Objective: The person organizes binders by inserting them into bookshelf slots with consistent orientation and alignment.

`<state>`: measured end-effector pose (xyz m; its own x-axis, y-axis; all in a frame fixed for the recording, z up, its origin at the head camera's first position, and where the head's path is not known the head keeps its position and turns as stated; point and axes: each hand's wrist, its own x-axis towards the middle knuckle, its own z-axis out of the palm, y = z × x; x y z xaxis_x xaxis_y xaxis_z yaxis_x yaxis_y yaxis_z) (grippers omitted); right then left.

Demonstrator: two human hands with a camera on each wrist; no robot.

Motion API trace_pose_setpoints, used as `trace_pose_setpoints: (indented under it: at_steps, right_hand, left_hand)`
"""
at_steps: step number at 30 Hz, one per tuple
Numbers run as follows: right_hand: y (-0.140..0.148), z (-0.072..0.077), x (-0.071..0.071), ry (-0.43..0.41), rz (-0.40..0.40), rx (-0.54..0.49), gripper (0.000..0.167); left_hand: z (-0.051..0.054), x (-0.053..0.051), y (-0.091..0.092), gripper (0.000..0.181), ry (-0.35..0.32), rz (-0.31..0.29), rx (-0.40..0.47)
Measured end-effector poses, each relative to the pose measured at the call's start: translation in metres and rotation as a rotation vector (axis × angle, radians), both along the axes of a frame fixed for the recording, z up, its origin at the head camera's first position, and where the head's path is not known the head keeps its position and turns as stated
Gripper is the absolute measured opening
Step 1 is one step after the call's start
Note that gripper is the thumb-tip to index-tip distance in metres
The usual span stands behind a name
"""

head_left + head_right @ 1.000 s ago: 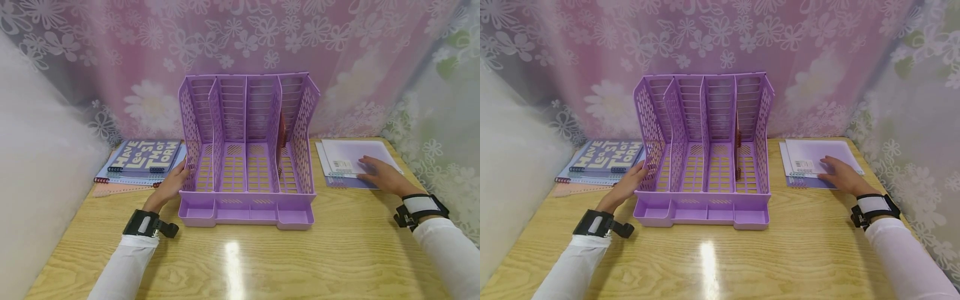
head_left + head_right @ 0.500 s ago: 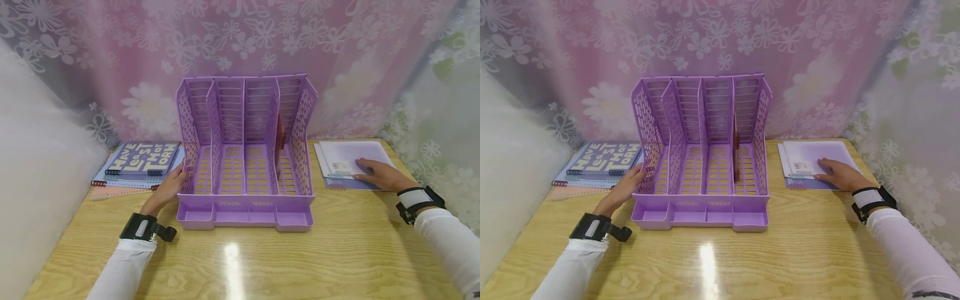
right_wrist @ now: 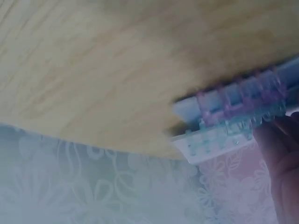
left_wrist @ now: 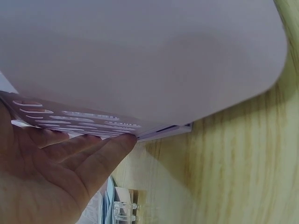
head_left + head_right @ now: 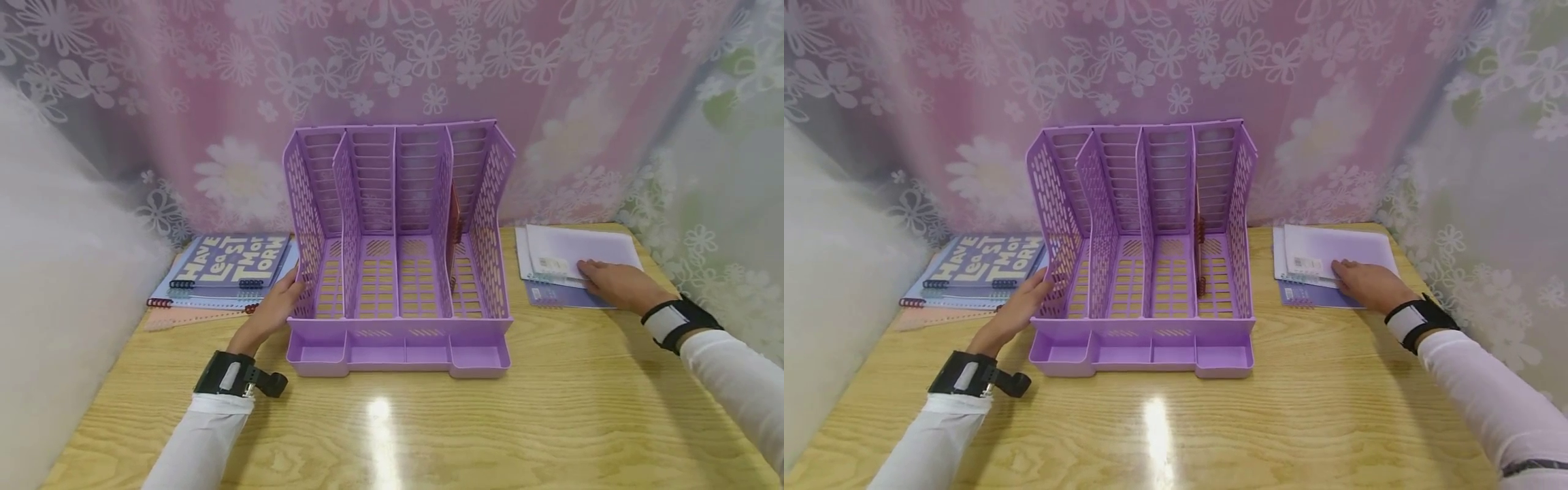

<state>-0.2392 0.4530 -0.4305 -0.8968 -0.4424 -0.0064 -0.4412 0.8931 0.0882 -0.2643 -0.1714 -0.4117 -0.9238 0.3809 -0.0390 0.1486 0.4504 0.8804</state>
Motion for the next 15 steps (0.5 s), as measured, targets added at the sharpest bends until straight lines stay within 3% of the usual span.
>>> trace_pose_setpoints:
  at_steps: [6,11,15]
  right_hand:
    - [-0.0023,-0.0013,0.0018,0.076,-0.02,-0.018,0.034]
    - [-0.001,-0.0029,0.0012,0.072,-0.067,0.005,0.039]
    - [-0.0025,0.0,-0.0022,0.054,-0.113,-0.044,0.04]
  left_hand:
    - [0.0,0.0003,0.0028,0.054,0.022,0.001,0.01]
    - [0.0001,-0.0002,0.0039,0.054,0.03,0.008,0.011]
    - [-0.0009,-0.001,0.0008,0.054,0.033,0.011,0.007]
